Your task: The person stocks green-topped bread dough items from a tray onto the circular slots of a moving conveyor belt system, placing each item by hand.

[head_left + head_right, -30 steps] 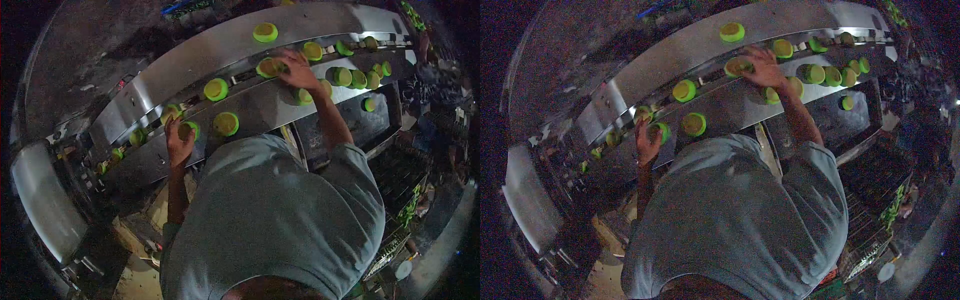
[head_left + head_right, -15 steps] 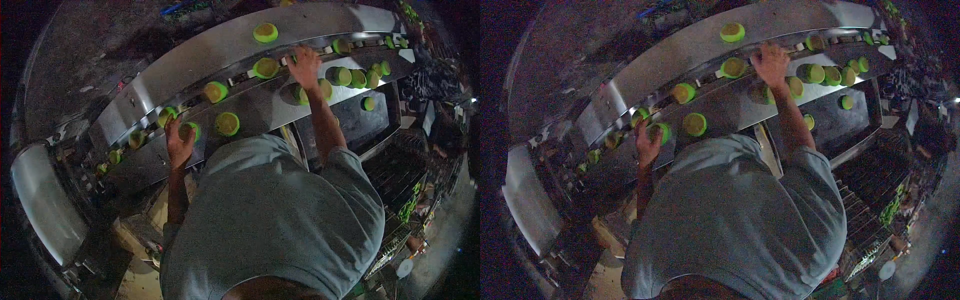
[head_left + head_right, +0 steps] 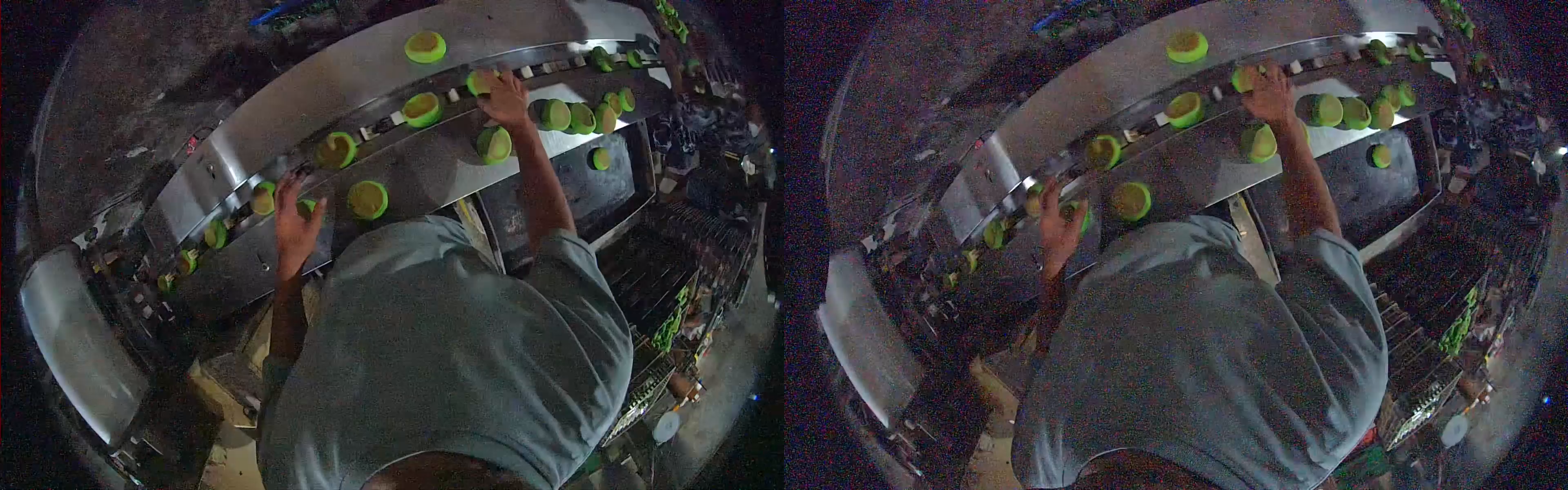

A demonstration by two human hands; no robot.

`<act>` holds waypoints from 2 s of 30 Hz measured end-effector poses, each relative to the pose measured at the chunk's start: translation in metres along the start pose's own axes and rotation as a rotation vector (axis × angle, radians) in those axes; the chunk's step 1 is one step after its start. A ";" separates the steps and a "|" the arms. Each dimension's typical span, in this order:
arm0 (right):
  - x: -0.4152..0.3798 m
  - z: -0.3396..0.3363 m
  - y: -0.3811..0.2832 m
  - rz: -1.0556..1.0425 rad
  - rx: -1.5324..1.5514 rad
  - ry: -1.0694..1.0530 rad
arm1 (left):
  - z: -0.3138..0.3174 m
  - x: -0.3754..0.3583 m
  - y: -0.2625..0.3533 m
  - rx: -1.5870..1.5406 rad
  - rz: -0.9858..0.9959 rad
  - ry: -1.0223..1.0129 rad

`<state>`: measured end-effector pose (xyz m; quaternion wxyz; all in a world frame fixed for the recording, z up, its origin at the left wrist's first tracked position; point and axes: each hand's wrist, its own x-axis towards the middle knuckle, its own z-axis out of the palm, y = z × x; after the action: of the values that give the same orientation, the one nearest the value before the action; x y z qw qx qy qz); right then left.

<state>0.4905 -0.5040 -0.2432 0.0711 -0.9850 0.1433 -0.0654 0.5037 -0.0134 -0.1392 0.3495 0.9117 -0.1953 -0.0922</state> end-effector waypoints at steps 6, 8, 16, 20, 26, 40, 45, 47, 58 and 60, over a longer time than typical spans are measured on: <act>-0.004 -0.018 -0.026 -0.007 -0.069 -0.155 | 0.014 0.014 -0.002 0.013 0.049 -0.051; -0.013 -0.017 -0.030 -0.019 -0.052 -0.074 | 0.017 0.012 -0.003 0.010 0.079 -0.045; -0.099 -0.066 -0.028 -0.215 -0.013 -0.295 | 0.045 -0.002 -0.012 -0.039 0.114 -0.287; -0.052 -0.067 -0.064 0.090 0.187 -0.168 | 0.069 -0.002 -0.025 0.121 0.285 -0.310; -0.027 -0.008 -0.092 -0.321 0.033 0.213 | 0.071 0.004 -0.021 -0.008 0.233 -0.245; -0.003 -0.007 -0.079 -0.439 0.137 -0.127 | 0.089 0.069 -0.015 0.159 0.059 0.012; -0.007 -0.014 -0.062 -0.245 0.261 -0.088 | 0.072 0.057 -0.030 0.221 0.062 0.178; -0.011 -0.016 -0.050 -0.060 -0.233 0.005 | 0.064 0.048 -0.033 0.195 0.108 0.246; -0.009 0.005 -0.047 -0.004 0.060 0.105 | 0.035 0.007 -0.033 -0.052 -0.023 0.210; -0.010 0.006 -0.033 0.007 -0.145 0.130 | 0.032 0.001 -0.041 -0.076 -0.029 0.209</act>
<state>0.4914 -0.4688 -0.2445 -0.0095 -0.9807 0.1552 -0.1183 0.5071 -0.0056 -0.1908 0.4007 0.9053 -0.1410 -0.0090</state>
